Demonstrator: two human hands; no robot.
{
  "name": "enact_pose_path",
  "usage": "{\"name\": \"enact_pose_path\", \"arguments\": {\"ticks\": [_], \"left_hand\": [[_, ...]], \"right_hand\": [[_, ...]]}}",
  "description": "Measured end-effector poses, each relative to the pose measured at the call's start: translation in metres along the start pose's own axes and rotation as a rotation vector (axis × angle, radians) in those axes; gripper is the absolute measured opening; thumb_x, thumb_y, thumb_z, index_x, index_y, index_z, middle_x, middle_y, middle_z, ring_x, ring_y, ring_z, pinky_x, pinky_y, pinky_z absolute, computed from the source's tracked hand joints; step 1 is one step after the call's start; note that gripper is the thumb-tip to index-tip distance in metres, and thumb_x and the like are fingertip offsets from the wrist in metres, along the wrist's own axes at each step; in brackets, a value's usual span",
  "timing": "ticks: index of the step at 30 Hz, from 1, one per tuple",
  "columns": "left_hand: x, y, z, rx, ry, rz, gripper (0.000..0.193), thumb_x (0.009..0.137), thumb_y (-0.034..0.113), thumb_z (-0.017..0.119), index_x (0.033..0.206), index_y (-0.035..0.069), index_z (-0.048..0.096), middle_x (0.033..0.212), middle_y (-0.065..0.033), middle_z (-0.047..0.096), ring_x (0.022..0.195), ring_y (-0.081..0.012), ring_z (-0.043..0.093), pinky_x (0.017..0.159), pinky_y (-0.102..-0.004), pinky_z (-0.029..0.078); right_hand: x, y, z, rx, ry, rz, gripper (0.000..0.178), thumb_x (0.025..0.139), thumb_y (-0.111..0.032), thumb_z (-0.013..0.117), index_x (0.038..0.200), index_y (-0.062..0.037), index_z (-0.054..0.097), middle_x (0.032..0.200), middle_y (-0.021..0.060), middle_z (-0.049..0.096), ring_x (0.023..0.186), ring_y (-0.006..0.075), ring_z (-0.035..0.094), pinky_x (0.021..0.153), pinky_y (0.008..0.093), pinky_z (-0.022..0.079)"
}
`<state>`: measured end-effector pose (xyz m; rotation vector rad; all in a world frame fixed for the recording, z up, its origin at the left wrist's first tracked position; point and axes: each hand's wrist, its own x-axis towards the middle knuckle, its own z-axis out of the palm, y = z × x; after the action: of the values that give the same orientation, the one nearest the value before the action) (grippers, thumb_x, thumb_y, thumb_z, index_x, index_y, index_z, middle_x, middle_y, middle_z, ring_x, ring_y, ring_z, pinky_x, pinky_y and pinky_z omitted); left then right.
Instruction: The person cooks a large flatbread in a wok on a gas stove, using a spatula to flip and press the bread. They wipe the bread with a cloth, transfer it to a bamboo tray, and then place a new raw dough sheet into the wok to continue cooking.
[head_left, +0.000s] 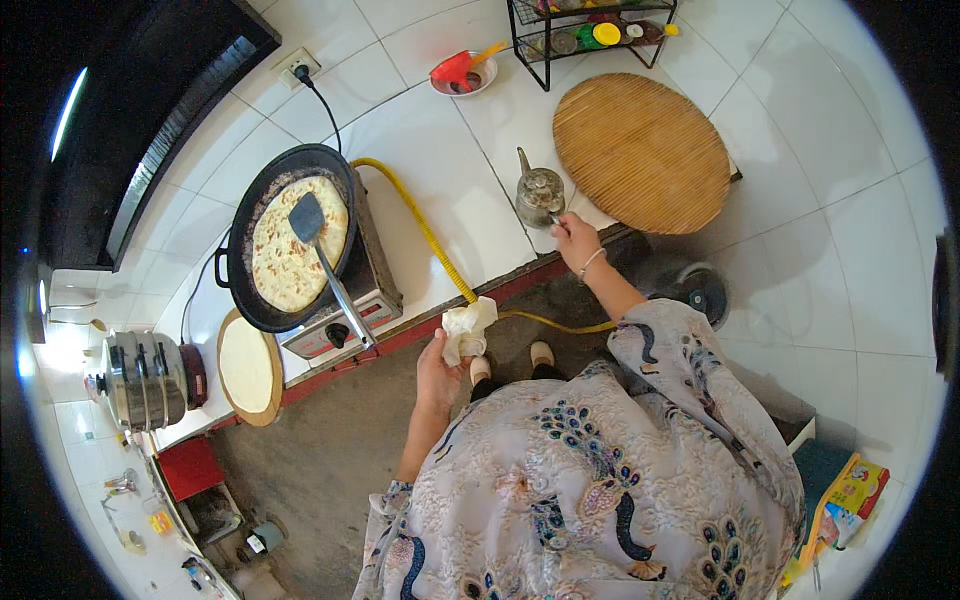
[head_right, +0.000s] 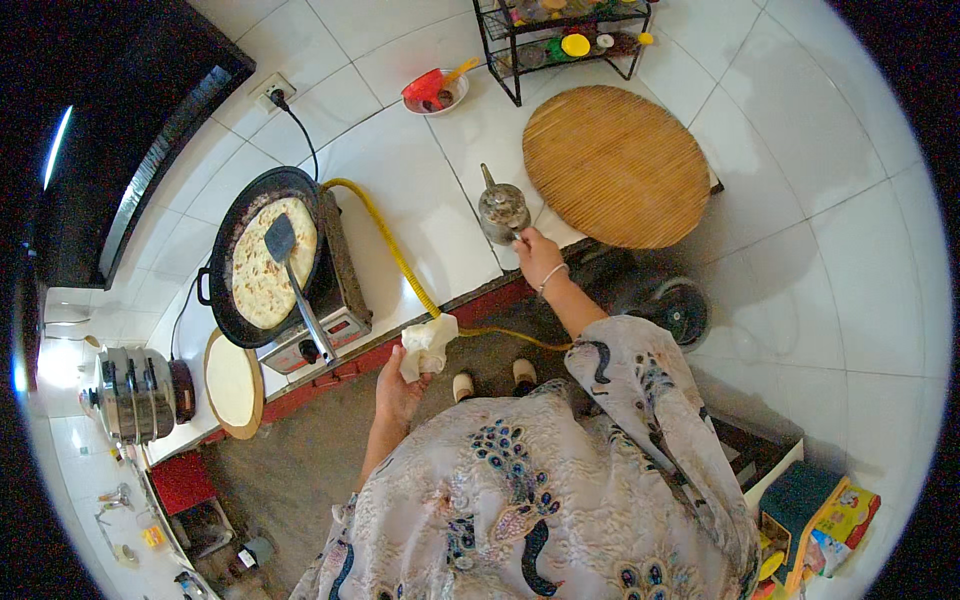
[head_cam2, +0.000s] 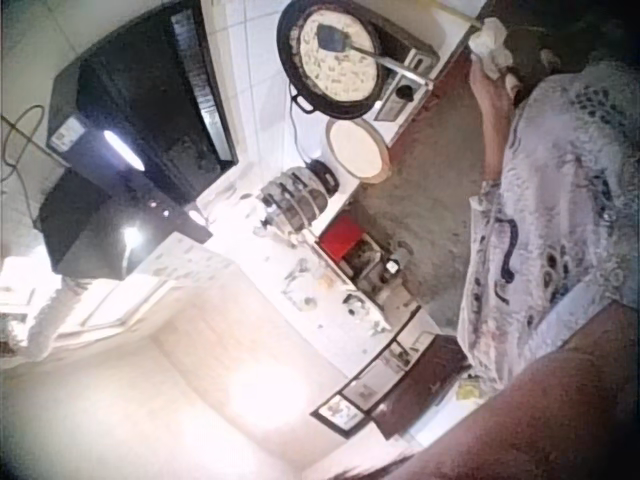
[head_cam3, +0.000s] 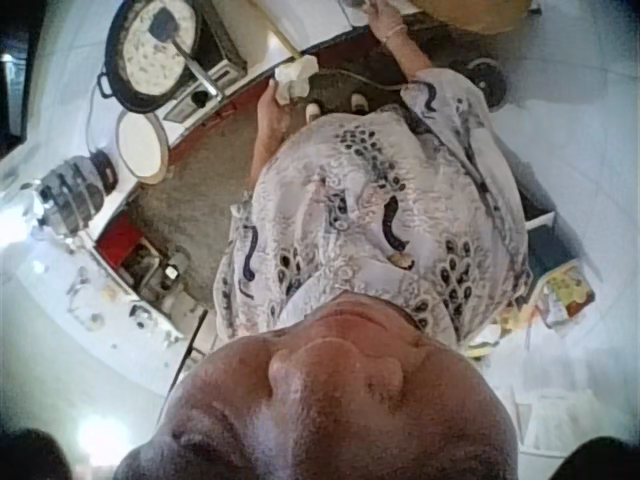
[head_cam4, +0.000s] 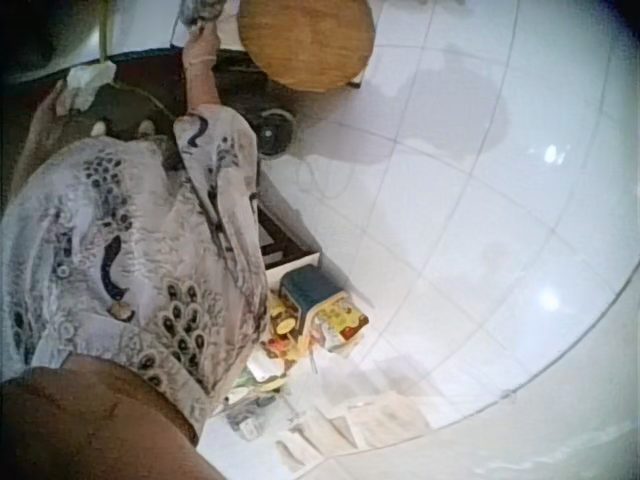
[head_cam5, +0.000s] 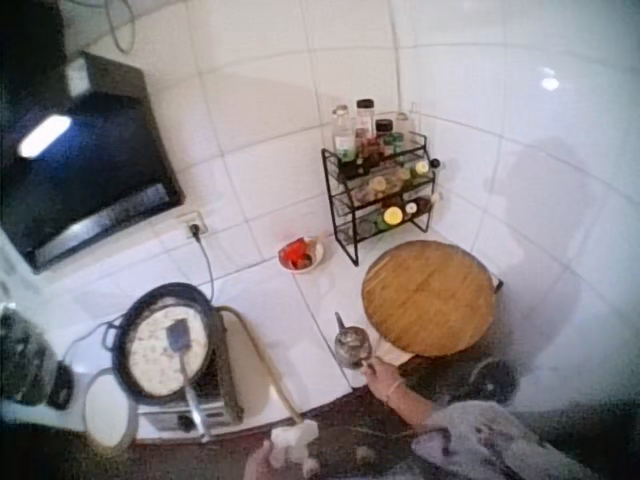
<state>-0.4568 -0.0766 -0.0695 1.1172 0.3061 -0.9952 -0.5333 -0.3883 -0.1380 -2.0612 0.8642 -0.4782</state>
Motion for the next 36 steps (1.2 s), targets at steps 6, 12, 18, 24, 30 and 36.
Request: {"name": "enact_pose_path", "arguments": {"ticks": [6, 12, 18, 24, 30, 36], "left_hand": [[0.004, 0.008, -0.013, -0.042, 0.020, 0.040, 0.036, 0.090, 0.038, 0.046, 0.113, 0.009, 0.050, 0.106, -0.0046, 0.058, 0.094, -0.0197, 0.056, 0.062, -0.0299, 0.048], [-0.005, 0.016, 0.002, -0.034, 0.016, 0.052, 0.035, 0.090, 0.035, 0.048, 0.113, 0.009, 0.051, 0.104, -0.0021, 0.058, 0.090, -0.0163, 0.056, 0.066, -0.0284, 0.046], [0.003, 0.011, -0.005, 0.029, 0.021, 0.033, 0.035, 0.089, 0.037, 0.050, 0.113, 0.011, 0.051, 0.104, -0.0012, 0.058, 0.090, -0.0161, 0.057, 0.065, -0.0288, 0.047], [0.000, 0.009, 0.002, 0.039, 0.043, 0.017, 0.036, 0.088, 0.037, 0.051, 0.112, 0.011, 0.052, 0.105, -0.0015, 0.058, 0.091, -0.0159, 0.057, 0.065, -0.0278, 0.047], [0.007, 0.003, 0.000, 0.017, -0.005, -0.023, 0.035, 0.089, 0.038, 0.050, 0.111, 0.011, 0.053, 0.104, -0.0016, 0.059, 0.091, -0.0157, 0.057, 0.065, -0.0274, 0.047], [0.003, 0.002, 0.010, 0.017, 0.086, -0.022, 0.034, 0.089, 0.037, 0.051, 0.110, 0.010, 0.053, 0.102, -0.0011, 0.059, 0.090, -0.0159, 0.057, 0.066, -0.0273, 0.047]], "right_hand": [[0.020, -0.001, 0.049, 0.119, 0.091, 0.058, 0.021, 0.084, -0.020, 0.054, 0.089, -0.0010, 0.051, 0.078, 0.0216, 0.060, 0.075, 0.0396, 0.057, 0.067, 0.0456, 0.046], [0.038, -0.021, 0.061, 0.015, 0.114, 0.047, 0.018, 0.083, -0.019, 0.055, 0.087, -0.0014, 0.052, 0.077, 0.0204, 0.060, 0.075, 0.0378, 0.058, 0.068, 0.0433, 0.046], [0.053, -0.028, 0.072, 0.079, 0.079, 0.032, 0.015, 0.082, -0.016, 0.054, 0.087, -0.0014, 0.051, 0.076, 0.0191, 0.060, 0.074, 0.0365, 0.058, 0.067, 0.0415, 0.046], [0.056, -0.035, 0.070, 0.065, 0.063, 0.011, 0.015, 0.082, -0.015, 0.054, 0.087, -0.0011, 0.050, 0.075, 0.0197, 0.059, 0.073, 0.0365, 0.058, 0.066, 0.0414, 0.046], [0.024, -0.041, 0.077, 0.072, -0.009, 0.012, 0.014, 0.083, -0.014, 0.054, 0.088, -0.0010, 0.050, 0.075, 0.0192, 0.059, 0.073, 0.0365, 0.058, 0.065, 0.0420, 0.046], [-0.006, -0.053, 0.081, 0.117, -0.051, -0.011, 0.014, 0.082, -0.013, 0.055, 0.088, -0.0014, 0.050, 0.072, 0.0184, 0.058, 0.071, 0.0361, 0.058, 0.062, 0.0423, 0.045]]}}
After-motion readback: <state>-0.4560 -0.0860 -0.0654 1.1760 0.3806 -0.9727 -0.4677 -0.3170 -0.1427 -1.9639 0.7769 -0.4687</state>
